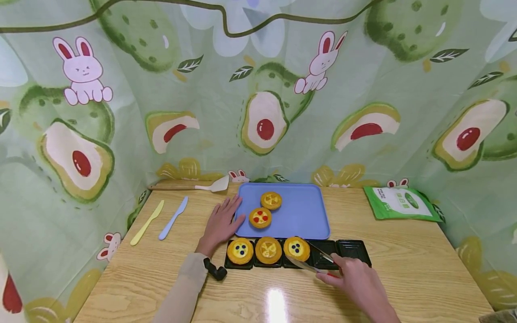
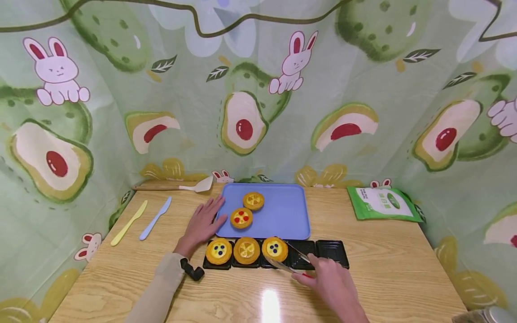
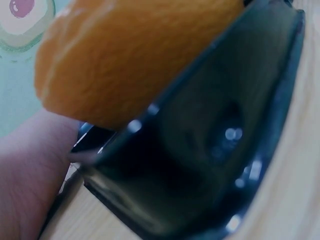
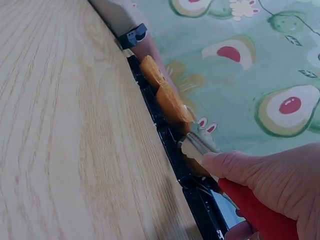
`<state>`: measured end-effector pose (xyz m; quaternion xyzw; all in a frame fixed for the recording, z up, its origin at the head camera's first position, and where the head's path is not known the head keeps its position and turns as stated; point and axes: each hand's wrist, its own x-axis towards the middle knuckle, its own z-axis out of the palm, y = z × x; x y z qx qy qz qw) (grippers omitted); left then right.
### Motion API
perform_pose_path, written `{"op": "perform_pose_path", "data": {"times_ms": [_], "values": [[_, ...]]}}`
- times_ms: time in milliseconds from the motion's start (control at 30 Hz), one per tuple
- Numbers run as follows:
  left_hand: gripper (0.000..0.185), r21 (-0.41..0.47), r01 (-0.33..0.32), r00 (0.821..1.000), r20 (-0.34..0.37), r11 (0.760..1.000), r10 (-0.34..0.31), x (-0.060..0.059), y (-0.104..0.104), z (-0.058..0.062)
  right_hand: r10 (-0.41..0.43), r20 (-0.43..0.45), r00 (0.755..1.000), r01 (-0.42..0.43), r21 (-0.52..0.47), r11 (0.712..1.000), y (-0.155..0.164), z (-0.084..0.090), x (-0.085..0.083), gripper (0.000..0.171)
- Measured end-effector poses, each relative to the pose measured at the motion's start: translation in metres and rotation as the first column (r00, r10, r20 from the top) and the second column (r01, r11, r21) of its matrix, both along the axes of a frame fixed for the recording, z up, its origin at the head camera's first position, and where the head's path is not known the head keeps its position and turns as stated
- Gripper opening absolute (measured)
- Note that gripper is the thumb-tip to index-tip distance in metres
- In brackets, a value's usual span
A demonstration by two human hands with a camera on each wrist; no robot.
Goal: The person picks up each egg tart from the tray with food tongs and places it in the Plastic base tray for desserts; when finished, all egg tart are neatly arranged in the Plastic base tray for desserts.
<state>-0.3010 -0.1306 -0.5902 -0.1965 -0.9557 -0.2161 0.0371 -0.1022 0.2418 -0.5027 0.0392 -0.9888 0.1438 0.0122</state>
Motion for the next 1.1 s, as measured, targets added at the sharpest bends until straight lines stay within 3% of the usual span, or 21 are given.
{"op": "perform_pose_path", "data": {"times_ms": [200, 467, 767, 1100], "values": [[0.069, 0.015, 0.005, 1.000, -0.016, 1.000, -0.005, 0.000, 0.000, 0.002, -0.031, 0.028, 0.999, 0.031, -0.020, 0.999, -0.001, 0.000, -0.004, 0.054], [0.070, -0.003, 0.002, 1.000, 0.004, 1.000, -0.002, 0.001, 0.000, 0.002, -0.074, 0.064, 0.995, 0.080, -0.088, 0.993, -0.002, 0.003, -0.003, 0.070], [0.071, -0.009, 0.006, 1.000, -0.010, 1.000, -0.006, -0.001, -0.001, 0.001, -0.064, -0.061, 0.996, 0.054, -0.147, 0.988, 0.001, 0.012, -0.011, 0.075], [0.072, -0.022, 0.004, 1.000, 0.008, 1.000, -0.004, -0.002, -0.001, -0.003, -0.061, -0.126, 0.990, 0.037, -0.182, 0.983, 0.003, 0.015, -0.033, 0.075]]}}
